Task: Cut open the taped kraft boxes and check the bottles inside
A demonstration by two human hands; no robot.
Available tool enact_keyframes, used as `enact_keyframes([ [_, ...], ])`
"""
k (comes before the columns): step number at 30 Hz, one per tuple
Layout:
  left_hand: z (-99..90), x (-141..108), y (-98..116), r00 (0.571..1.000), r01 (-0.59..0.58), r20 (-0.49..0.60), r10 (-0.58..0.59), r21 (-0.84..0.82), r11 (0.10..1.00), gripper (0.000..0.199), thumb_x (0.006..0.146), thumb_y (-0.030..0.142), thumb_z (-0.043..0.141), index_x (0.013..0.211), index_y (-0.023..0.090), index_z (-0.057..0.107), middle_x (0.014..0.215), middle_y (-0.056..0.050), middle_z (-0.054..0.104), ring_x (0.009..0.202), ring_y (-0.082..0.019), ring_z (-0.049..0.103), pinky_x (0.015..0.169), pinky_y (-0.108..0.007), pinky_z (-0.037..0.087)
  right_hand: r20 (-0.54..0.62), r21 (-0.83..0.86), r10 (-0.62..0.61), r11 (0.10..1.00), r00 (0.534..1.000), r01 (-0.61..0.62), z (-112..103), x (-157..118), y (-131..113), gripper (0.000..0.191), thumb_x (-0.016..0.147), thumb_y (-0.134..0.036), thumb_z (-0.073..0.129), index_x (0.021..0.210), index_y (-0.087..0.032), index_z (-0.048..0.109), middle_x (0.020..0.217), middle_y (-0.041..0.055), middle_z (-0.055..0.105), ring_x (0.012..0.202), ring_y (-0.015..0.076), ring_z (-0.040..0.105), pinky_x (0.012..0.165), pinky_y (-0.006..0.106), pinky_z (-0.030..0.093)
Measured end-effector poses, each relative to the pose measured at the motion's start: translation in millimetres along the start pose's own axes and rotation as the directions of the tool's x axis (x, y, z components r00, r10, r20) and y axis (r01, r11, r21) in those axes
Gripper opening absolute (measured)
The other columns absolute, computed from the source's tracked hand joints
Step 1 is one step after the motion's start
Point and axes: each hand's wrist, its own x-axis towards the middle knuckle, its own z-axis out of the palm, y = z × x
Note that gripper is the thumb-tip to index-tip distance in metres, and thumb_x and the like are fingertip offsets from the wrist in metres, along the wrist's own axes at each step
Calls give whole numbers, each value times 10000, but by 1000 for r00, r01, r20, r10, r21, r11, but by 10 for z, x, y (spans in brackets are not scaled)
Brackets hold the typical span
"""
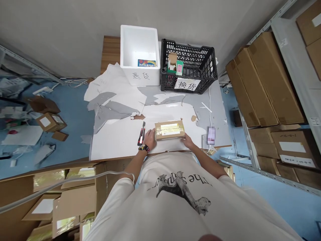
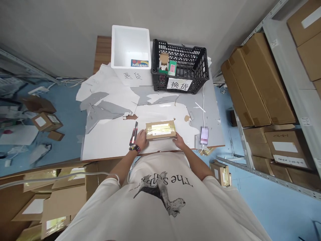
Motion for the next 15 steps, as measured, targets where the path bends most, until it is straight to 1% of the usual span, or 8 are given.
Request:
enact_keyframes([
  [2,-186,-79,-105,999,-33,-28,37,153,988,957,770,214,746,1699,222,513,1786,-187,480,1703,-455,336,1430,-658,214,-22,29,-22,999,1000,23,-96,-20,-18,631,737,-274,706,1367,-239,743,1417,97,804,1139,286,775,1167,542,583],
  [3,-280,-115,-163,997,11,-74,5,225,974,930,817,235,721,1718,220,490,1796,-192,464,1698,-452,347,1420,-659,228,-49,51,-26,998,998,28,-139,-30,-33,624,752,-297,687,1370,-234,744,1436,103,796,1136,281,771,1158,533,589],
  [6,-517,-165,-314,947,304,-198,-251,313,900,845,926,365,696,1709,144,466,1687,-290,550,1573,-485,510,1312,-663,382,-191,105,-27,993,981,48,-244,-48,-140,600,807,-371,645,1379,-221,740,1418,126,801,1133,282,758,1096,517,619],
  [8,-621,-132,-382,893,449,-174,-414,290,845,784,931,443,724,1613,101,545,1511,-329,672,1409,-499,644,1193,-641,487,-293,110,-78,987,953,115,-289,-49,-285,583,853,-401,607,1389,-210,735,1392,144,807,1155,286,752,1078,505,622],
  [10,-683,-57,-418,848,530,-128,-514,196,825,591,897,460,767,1378,125,698,1292,-298,775,1267,-488,722,1091,-595,545,-375,72,-179,973,910,221,-302,-54,-485,544,896,-401,566,1370,-201,743,1369,163,809,1202,290,746,1093,491,608],
  [12,-705,31,-417,820,570,-114,-561,68,819,350,875,473,782,1069,183,755,1040,-225,814,1137,-453,766,986,-528,582,-415,13,-293,945,861,328,-270,-77,-714,494,935,-400,541,1330,-201,760,1352,167,808,1244,290,736,1101,473,596],
  [13,-701,72,-398,812,577,-116,-572,12,817,304,881,496,773,960,204,740,930,-186,802,1068,-425,779,929,-491,594,-419,-10,-341,928,841,371,-235,-99,-828,476,950,-406,538,1313,-201,768,1346,165,806,1254,289,731,1096,463,596],
  [15,-662,134,-313,814,565,-128,-567,-56,823,362,939,577,705,905,217,724,813,-125,769,946,-352,781,829,-416,601,-398,-18,-401,902,825,431,-124,-161,-1034,464,968,-437,547,1299,-204,775,1344,153,802,1243,282,729,1078,445,603],
])
